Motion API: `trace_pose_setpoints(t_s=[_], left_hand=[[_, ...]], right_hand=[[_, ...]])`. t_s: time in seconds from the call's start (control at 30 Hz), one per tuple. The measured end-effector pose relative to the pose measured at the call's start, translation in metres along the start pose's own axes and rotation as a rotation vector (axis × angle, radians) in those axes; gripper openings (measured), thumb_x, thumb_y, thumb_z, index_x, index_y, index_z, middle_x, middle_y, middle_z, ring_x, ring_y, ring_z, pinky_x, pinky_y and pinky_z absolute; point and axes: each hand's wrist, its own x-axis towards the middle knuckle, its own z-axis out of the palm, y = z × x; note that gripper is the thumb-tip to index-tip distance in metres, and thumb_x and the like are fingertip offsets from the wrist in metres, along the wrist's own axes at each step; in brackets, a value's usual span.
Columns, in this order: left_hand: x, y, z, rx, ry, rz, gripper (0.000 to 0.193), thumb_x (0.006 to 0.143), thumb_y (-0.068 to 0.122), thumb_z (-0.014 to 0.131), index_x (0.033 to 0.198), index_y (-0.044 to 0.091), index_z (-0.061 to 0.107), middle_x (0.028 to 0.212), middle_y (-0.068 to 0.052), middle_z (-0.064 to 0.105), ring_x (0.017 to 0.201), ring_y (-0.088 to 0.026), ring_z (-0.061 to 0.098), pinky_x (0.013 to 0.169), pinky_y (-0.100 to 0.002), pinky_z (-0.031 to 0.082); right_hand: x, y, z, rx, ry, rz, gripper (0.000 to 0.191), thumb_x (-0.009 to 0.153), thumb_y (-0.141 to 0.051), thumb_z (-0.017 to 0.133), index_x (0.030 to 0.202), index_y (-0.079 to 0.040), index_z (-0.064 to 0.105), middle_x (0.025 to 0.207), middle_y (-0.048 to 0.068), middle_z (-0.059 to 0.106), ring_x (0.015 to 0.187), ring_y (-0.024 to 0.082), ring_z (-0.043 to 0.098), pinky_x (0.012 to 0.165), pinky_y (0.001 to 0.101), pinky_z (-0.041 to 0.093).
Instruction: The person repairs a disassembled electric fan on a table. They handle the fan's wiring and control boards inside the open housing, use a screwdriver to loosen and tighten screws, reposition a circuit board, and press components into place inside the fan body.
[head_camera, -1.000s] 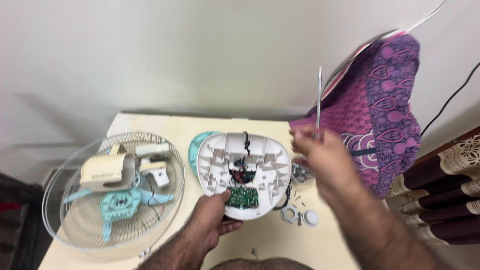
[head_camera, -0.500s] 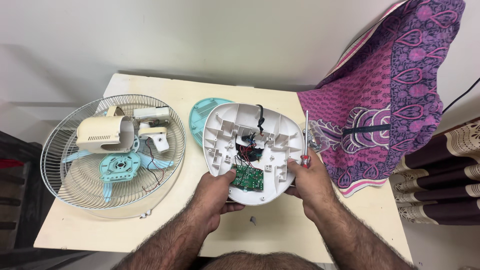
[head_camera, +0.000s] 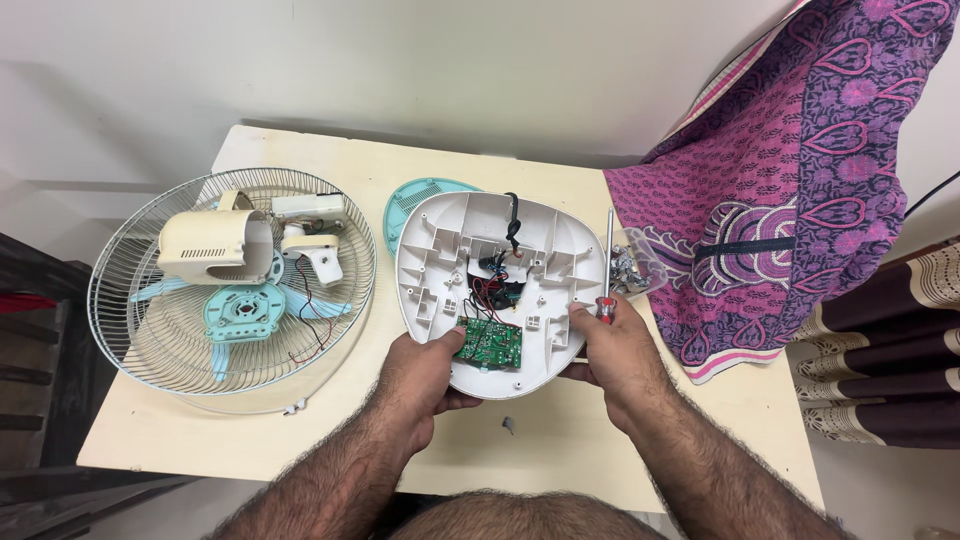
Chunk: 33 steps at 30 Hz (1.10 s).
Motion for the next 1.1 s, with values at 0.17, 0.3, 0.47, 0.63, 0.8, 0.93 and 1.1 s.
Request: trace_pose_setpoints(t_s=[0.17,0.3,0.47,0.63,0.8,0.93,1.1], left_hand=[[-0.003,0.0,0.005,-0.025,0.031,0.016,0.037,0.1,0.022,0.056,0.129,-0.001,0.056,0.107,-0.015,0.075,0.088,-0.025,0.077,0.067,-0.04,0.066],[-0.005,0.001,0.006,-0.042,0.028,0.002,0.038,0.101,0.022,0.055,0.129,-0.003,0.057,0.108,-0.016,0.075,0.088,-0.026,0.077,0.068,-0.039,0.067],[-0.005,-0.001,0.006,-0.045,-0.003,-0.014,0.038,0.1,0.023,0.054,0.129,0.0,0.058,0.107,-0.015,0.074,0.088,-0.024,0.077,0.068,-0.037,0.067],[-0.001,-0.005,0.004,-0.043,-0.004,-0.041,0.04,0.098,0.022,0.059,0.126,-0.007,0.06,0.106,-0.019,0.075,0.087,-0.026,0.077,0.067,-0.036,0.068],[0.001,-0.011,0.002,-0.046,-0.009,-0.054,0.041,0.096,0.023,0.06,0.125,-0.005,0.062,0.105,-0.017,0.075,0.085,-0.024,0.077,0.065,-0.035,0.067],[0.001,-0.013,0.002,-0.049,-0.004,-0.045,0.04,0.096,0.023,0.061,0.124,-0.005,0.062,0.103,-0.017,0.075,0.083,-0.024,0.076,0.063,-0.035,0.066],[-0.004,-0.013,0.003,-0.013,-0.012,-0.042,0.038,0.097,0.022,0.061,0.126,-0.003,0.061,0.104,-0.016,0.075,0.082,-0.022,0.076,0.062,-0.033,0.066]], right_hand=[[0.002,0.009,0.002,-0.164,0.133,-0.11,0.036,0.103,-0.027,0.069,0.127,-0.001,0.061,0.1,0.023,0.07,0.095,0.051,0.06,0.075,0.0606,0.047],[-0.012,0.004,0.013,-0.187,0.119,-0.18,0.054,0.079,-0.024,0.083,0.123,-0.004,0.058,0.105,0.01,0.075,0.095,0.018,0.073,0.084,0.0341,0.06],[-0.03,-0.008,0.021,-0.42,0.159,-0.217,0.08,0.066,-0.021,0.092,0.131,-0.007,0.047,0.111,0.011,0.073,0.101,0.019,0.074,0.09,0.0361,0.061],[-0.031,-0.014,0.019,-0.604,0.182,-0.204,0.095,0.067,-0.026,0.093,0.142,-0.014,0.037,0.113,0.011,0.071,0.106,0.021,0.073,0.096,0.0369,0.058],[-0.027,-0.011,0.017,-0.65,0.182,-0.255,0.091,0.068,-0.028,0.092,0.141,-0.013,0.039,0.111,0.011,0.074,0.104,0.021,0.075,0.097,0.0372,0.058],[-0.026,-0.01,0.016,-0.711,0.19,-0.251,0.094,0.069,-0.029,0.093,0.143,-0.012,0.036,0.112,0.012,0.073,0.105,0.022,0.074,0.099,0.0383,0.057],[-0.027,-0.011,0.015,-0.707,0.165,-0.261,0.094,0.07,-0.027,0.091,0.143,-0.012,0.035,0.115,0.012,0.071,0.108,0.022,0.073,0.101,0.0387,0.056]])
